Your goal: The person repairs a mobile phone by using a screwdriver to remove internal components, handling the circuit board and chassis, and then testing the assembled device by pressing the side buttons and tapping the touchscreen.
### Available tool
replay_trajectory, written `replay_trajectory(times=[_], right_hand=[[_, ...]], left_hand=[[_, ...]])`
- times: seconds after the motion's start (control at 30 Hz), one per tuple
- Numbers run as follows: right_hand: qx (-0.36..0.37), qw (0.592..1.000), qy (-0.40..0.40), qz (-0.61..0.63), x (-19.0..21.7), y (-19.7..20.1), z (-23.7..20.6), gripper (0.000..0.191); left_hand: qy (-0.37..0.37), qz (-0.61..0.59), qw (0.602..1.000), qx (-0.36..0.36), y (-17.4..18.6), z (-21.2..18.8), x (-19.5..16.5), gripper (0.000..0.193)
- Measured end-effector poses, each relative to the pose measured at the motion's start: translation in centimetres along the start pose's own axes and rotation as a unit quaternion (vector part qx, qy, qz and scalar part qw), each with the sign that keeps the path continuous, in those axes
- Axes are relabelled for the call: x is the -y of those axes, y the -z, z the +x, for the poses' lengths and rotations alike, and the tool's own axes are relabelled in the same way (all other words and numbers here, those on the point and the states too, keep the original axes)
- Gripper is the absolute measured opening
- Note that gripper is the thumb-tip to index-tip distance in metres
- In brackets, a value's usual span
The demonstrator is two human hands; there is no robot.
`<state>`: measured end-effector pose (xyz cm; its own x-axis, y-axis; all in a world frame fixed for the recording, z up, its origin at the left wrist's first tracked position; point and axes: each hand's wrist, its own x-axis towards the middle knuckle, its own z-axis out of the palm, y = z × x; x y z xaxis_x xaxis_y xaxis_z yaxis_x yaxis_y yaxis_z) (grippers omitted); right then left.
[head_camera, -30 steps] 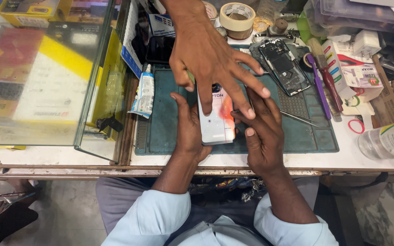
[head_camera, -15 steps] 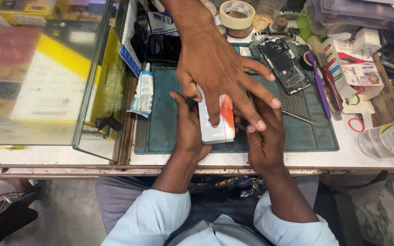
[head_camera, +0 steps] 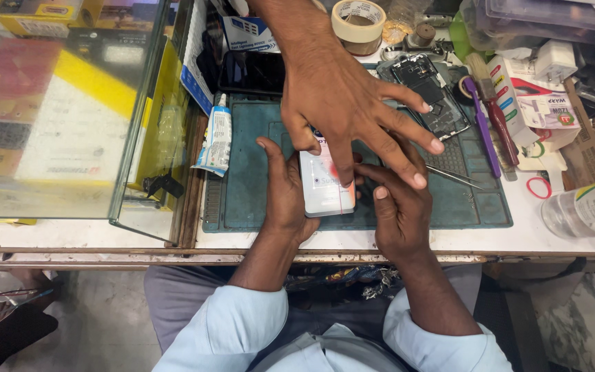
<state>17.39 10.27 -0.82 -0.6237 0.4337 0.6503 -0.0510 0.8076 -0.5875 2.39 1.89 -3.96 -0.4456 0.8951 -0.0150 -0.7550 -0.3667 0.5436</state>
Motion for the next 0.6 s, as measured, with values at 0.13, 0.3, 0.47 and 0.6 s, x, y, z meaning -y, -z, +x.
replay_trajectory(times=[0.13, 0.3, 0.47, 0.6], right_hand=[[-0.005, 1.0, 0.002, -0.005, -0.31, -0.06, -0.22, 0.043], [0.0, 0.999, -0.021, -0.038, -0.39, -0.02, -0.28, 0.045], [-0.001, 0.999, 0.016, -0.035, -0.07, 0.06, 0.24, 0.046], [-0.001, 0.999, 0.015, -0.034, 0.25, 0.05, 0.47, 0.047]], left_hand=[[0.003, -0.018, 1.0, -0.003, -0.22, 0.01, -0.08, 0.112], [0.002, 0.001, 1.0, 0.002, -0.37, -0.06, -0.27, 0.116], [-0.005, -0.01, 1.0, 0.016, -0.41, -0.15, -0.23, 0.115], [-0.008, 0.002, 1.0, 0.014, -0.41, -0.13, -0.24, 0.115]])
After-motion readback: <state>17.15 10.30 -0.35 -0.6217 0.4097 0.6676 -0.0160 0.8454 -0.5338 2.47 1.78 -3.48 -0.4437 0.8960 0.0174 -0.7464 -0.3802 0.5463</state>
